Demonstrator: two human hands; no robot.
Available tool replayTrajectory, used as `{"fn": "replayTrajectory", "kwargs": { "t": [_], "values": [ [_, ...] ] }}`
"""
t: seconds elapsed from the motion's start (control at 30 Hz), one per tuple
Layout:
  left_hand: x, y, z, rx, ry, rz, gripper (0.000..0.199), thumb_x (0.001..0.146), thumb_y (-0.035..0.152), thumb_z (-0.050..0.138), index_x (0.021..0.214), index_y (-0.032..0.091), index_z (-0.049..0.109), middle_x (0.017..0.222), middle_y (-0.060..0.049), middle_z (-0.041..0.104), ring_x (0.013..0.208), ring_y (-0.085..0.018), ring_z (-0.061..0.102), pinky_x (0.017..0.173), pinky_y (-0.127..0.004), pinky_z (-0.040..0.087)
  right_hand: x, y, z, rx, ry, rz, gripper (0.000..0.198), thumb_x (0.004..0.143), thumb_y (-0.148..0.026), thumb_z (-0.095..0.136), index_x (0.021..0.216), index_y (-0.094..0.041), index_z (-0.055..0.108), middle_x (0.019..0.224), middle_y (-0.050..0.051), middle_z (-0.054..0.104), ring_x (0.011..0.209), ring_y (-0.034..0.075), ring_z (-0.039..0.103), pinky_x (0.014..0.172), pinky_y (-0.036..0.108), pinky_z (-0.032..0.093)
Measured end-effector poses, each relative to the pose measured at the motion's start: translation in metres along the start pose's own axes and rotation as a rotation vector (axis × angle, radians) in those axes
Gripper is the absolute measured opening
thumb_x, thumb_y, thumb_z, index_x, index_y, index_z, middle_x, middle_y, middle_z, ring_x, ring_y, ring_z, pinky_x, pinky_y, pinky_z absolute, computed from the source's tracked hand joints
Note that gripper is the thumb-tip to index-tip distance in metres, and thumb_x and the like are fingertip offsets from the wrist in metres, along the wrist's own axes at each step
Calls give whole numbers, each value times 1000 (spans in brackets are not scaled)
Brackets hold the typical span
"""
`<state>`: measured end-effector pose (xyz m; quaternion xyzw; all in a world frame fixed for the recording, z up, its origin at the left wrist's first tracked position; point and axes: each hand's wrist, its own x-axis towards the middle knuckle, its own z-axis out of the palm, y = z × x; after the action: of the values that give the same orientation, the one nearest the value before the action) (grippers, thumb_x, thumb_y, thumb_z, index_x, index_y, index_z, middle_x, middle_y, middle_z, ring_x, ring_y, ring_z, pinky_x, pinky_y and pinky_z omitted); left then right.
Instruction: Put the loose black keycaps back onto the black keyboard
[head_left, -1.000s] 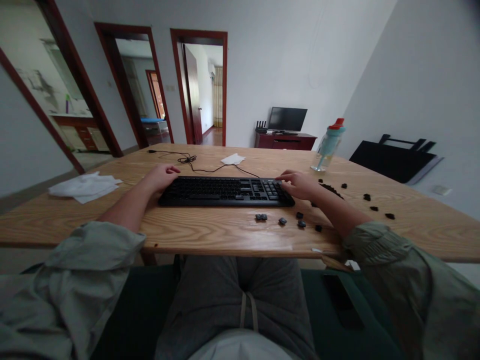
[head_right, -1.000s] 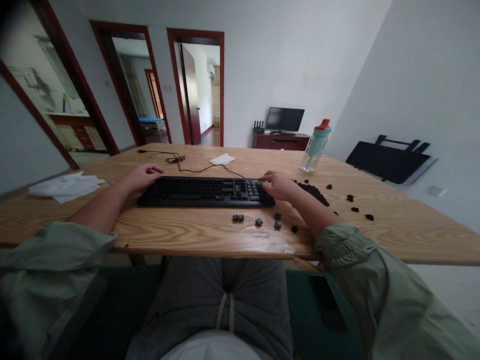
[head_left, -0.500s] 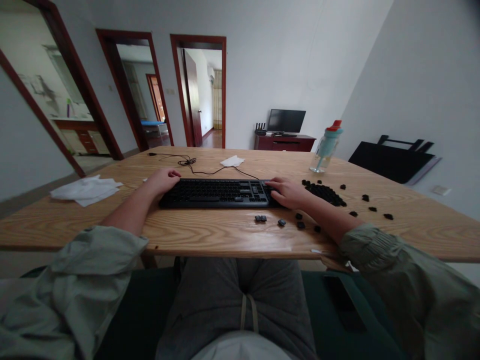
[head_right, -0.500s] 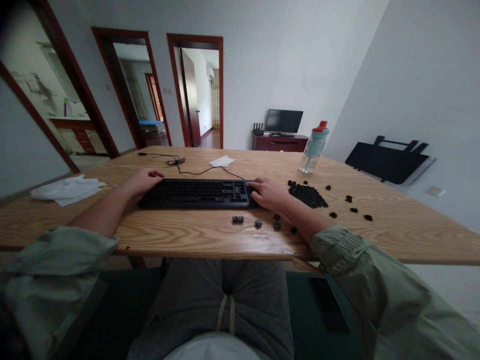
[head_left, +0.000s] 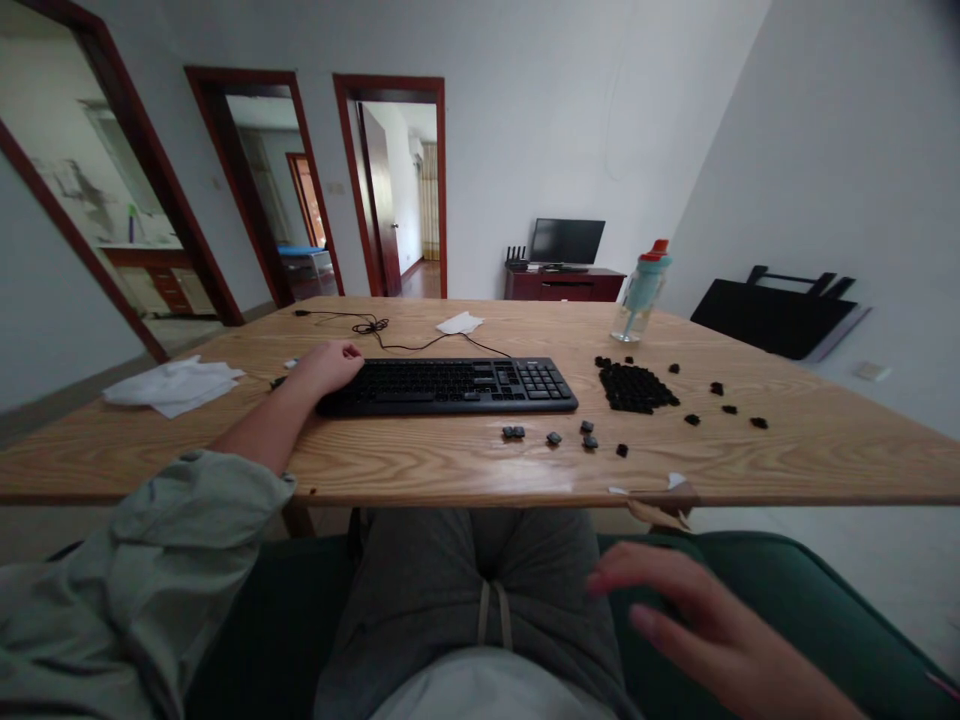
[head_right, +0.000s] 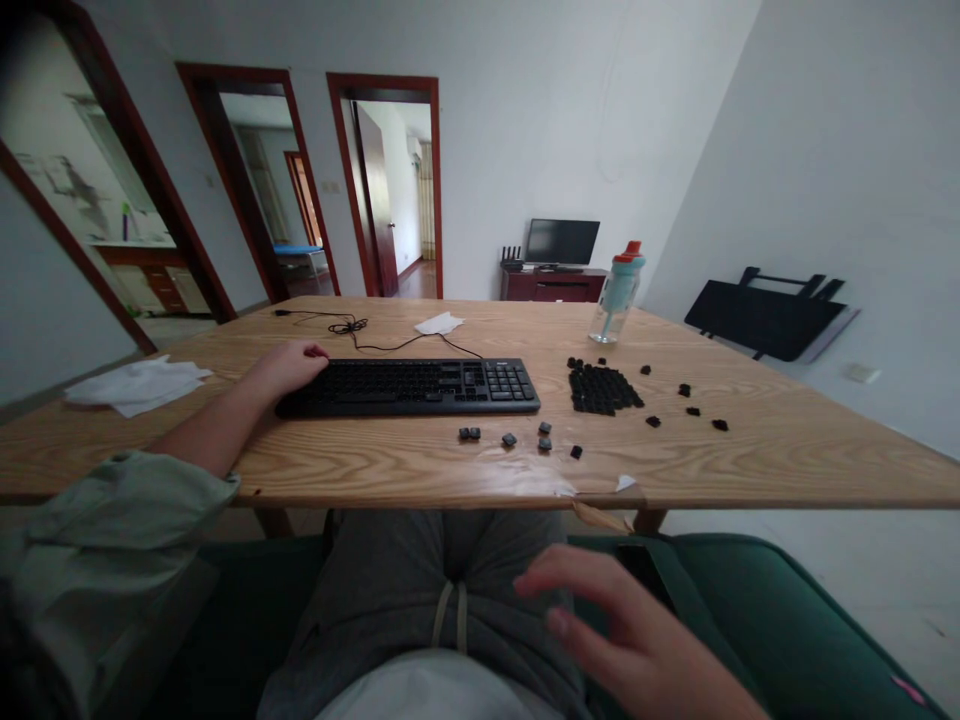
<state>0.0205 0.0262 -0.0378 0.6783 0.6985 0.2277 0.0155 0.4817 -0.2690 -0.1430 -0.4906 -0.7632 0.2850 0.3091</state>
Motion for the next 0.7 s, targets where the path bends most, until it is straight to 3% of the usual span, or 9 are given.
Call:
{"fn": "replayTrajectory", "kwargs": {
  "t": [0.07,0.17,0.27,0.33,0.4,0.43,0.5,0.6,0.7],
  "values": [
    [-4,7,-6,7,-8,12,25,71,32,59,90,20,72,98,-12,75,94,-32,68,83,-39,53,-21,50,60,3,-21,253,47,91,-54,56,132,-34,68,144,7,59,136,33,51,115,51,40],
    [-38,21,-21,-21,115,188,34,75,37,58,100,19,72,120,-14,70,116,-35,63,102,-46,49,-29,129,144,-103,132,558,85,77,-60,63,151,-20,48,163,16,32,148,40,32,119,54,32],
    [-117,23,-21,-191,288,394,43,82,42,51,119,30,69,139,-6,60,132,-31,54,115,-47,42,-31,179,193,-141,305,531,86,79,-59,60,153,-18,45,168,16,15,152,39,19,122,52,25],
    [-184,12,1,-244,262,402,50,80,46,49,128,46,64,131,0,66,128,-29,57,115,-49,43,-33,190,204,-131,355,504,79,82,-58,60,152,-25,46,169,11,16,153,37,20,122,54,25],
    [-250,-5,42,-220,101,349,53,77,54,45,126,59,62,109,-1,74,119,-31,63,109,-51,47,-35,188,205,-116,375,491,75,84,-58,58,152,-29,45,169,8,16,153,36,21,122,56,24],
    [-277,-14,67,-185,-20,327,52,75,56,45,124,58,65,108,-3,75,120,-31,63,110,-49,47,-36,185,204,-112,389,482,74,86,-58,57,153,-29,44,169,9,16,153,35,21,122,55,23],
    [-317,-27,118,-87,-191,211,55,79,54,44,129,46,67,131,-4,68,134,-29,54,119,-42,38,-36,179,202,-107,421,470,71,88,-57,53,152,-27,45,169,9,15,153,34,20,123,53,22],
    [-342,-30,174,84,-429,-15,79,79,52,54,152,25,47,164,-8,30,152,-30,26,125,-40,27,-36,177,201,-87,426,468,67,89,-55,52,150,-28,49,169,7,15,154,32,20,123,51,23],
    [-341,-22,193,155,-517,-77,92,79,57,61,159,20,34,169,-10,12,155,-35,5,127,-45,19,-37,182,201,-59,398,465,65,88,-56,55,147,-29,53,169,6,16,153,34,21,122,53,25]
  ]
}}
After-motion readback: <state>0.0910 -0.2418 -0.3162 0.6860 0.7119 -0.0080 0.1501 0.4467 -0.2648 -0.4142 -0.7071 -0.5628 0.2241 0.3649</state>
